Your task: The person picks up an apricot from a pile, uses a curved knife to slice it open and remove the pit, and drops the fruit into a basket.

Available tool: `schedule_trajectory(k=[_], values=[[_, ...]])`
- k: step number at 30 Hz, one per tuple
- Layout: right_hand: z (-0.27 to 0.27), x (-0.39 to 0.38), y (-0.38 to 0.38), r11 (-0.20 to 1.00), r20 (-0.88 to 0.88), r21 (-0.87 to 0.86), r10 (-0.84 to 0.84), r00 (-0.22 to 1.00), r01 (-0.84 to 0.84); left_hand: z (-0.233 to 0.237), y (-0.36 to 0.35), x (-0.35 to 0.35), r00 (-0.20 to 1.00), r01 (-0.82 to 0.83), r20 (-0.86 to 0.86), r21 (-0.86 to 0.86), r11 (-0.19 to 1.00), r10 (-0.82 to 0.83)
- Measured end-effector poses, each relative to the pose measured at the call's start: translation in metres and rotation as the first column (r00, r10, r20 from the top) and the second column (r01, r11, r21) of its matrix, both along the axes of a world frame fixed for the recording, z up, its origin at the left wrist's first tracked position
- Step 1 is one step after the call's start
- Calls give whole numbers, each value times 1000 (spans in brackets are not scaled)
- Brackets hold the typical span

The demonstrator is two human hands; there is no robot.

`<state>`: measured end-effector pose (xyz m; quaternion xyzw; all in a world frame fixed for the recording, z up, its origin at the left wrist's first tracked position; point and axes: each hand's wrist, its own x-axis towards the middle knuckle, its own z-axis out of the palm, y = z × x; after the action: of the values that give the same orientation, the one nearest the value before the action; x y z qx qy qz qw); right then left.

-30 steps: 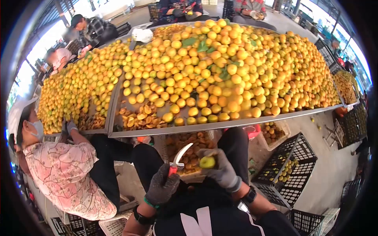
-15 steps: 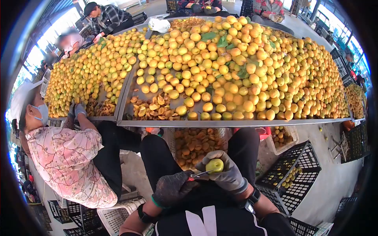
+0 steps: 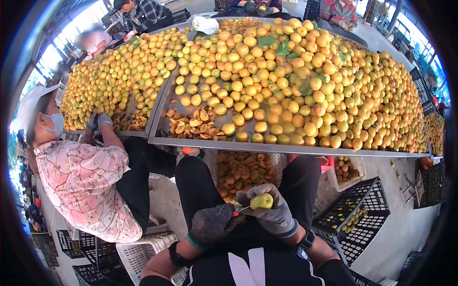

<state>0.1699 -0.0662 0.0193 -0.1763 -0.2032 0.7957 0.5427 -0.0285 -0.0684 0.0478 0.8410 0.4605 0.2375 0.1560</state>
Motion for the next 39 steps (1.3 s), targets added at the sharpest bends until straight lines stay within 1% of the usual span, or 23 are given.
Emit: schedule_trajectory(k=[3, 5, 11, 14, 15, 16, 17, 18, 20, 22, 24, 25, 27, 28, 29, 30, 32, 33, 34, 35, 36, 37, 39], values=[[4, -2, -2, 1000, -26, 3, -16, 1000, 17, -2, -1, 1, 1000, -8, -20, 36, 999, 9], [9, -1, -2, 999, 47, 49, -25, 999, 22, -1, -1, 1, 995, 17, -99, -72, 997, -24], [0, -2, 1, 999, 129, 41, -12, 992, 7, -3, 8, 1, 987, 69, -141, -100, 993, -83], [-6, 2, 7, 998, 231, -52, -29, 972, 43, -32, 11, 3, 997, 64, -39, -109, 992, -69], [-35, 3, 9, 993, 310, 72, -111, 944, 93, -33, 11, 6, 997, 63, -37, -107, 992, -68], [-34, 6, 8, 993, 312, 74, -113, 943, 95, -30, 12, 10, 998, 64, 5, -292, 954, -65], [-32, 9, 7, 996, 283, 30, -86, 955, 81, -28, 13, 15, 997, 71, 46, -466, 882, -56], [-31, 12, 6, 998, 253, -16, -57, 966, 63, -25, 14, 18, 997, 73, 49, -467, 881, -56], [-32, 15, 7, 1000, 205, -22, -9, 979, 13, -20, 16, 23, 993, 114, 104, -631, 768, -62], [-31, 12, 5, 999, 158, -22, 43, 987, -40, -31, 11, 25, 992, 121, 104, -618, 777, -72], [-28, -3, 4, 998, -53, -62, -33, 998, 29, -41, 10, 25, 992, 123, 97, -592, 796, -81], [-28, -4, 4, 998, -56, -57, -27, 998, 24, -43, 10, 26, 989, 128, 135, -574, 809, -61], [-29, -3, 1, 997, 136, -38, -65, 989, 71, -43, 8, 23, 985, 126, 170, -559, 819, -36], [-31, -1, 1, 997, 134, -39, -64, 989, 70, -34, 11, 22, 991, 82, 136, -541, 837, -9], [-34, 2, 2, 994, 359, 60, -110, 927, 94, -29, 14, 21, 994, 41, 104, -518, 854, 16], [-35, 3, 2, 982, 560, 161, -171, 811, 96, -29, 16, 22, 994, 45, 105, -517, 855, 11], [-26, 5, 2, 978, 548, 180, -186, 815, 102, -29, 16, 25, 1000, 1, -10, -555, 832, -8], [-32, 9, -1, 995, 473, 78, -88, 877, 58, -30, 16, 26, 1000, 2, -6, -554, 832, -7], [-34, 12, -3, 1000, 383, -20, 6, 924, 2, -32, 15, 27, 999, 46, 38, -623, 781, -28], [-35, 9, -4, 1000, 384, -18, 9, 923, -2, -35, 16, 28, 996, 88, 82, -684, 724, -44], [-35, 2, -6, 1000, 272, -27, 2, 962, 6, -42, 13, 28, 996, 86, 80, -685, 724, -43], [-35, -3, -6, 999, 156, -35, -7, 988, 13, -48, 11, 28, 987, 136, 154, -651, 747, -45], [-37, -2, -5, 999, 189, -44, -4, 982, 12, -55, 10, 23, 973, 176, 225, -617, 767, -43]])
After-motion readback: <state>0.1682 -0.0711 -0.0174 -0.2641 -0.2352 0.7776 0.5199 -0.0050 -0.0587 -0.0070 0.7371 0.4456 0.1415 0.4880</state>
